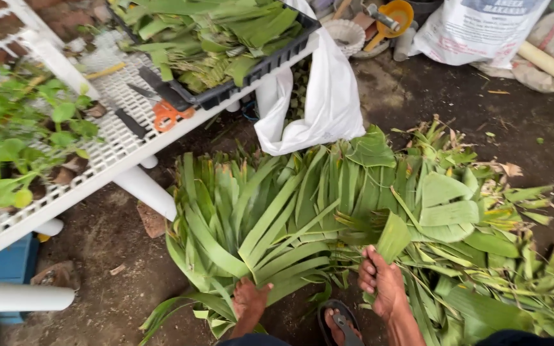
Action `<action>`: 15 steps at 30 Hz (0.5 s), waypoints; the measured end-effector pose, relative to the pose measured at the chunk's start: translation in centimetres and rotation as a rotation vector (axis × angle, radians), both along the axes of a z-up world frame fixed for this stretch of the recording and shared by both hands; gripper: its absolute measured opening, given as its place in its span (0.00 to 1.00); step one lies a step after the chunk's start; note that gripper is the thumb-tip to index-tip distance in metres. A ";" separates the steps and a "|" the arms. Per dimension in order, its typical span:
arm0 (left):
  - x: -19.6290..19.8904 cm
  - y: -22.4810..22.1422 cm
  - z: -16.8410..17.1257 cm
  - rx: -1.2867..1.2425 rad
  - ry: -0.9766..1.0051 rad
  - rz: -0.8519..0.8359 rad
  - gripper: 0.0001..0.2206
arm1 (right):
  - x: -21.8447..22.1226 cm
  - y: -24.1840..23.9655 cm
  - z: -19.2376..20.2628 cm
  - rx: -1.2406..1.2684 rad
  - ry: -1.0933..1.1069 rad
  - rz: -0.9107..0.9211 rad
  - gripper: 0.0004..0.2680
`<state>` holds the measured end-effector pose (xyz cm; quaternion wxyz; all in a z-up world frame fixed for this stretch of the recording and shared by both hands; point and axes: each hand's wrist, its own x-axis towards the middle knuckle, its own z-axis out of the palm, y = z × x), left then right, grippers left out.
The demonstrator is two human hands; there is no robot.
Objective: Tearing large banana leaves into smaller, uniform strips by hand.
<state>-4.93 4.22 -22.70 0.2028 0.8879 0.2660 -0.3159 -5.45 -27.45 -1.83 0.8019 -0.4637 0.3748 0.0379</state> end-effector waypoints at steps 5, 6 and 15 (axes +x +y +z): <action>1.4 0.7 0.0 -0.049 -0.085 0.130 0.10 | 0.9 0.8 0.8 -0.012 0.022 0.032 0.08; 2.2 1.4 3.0 -0.041 -0.083 0.142 0.10 | 1.2 0.6 0.5 -0.005 0.025 0.044 0.08; 12.3 8.8 29.4 -0.772 -0.299 0.500 0.07 | 2.1 -2.0 1.6 0.076 -0.005 -0.071 0.07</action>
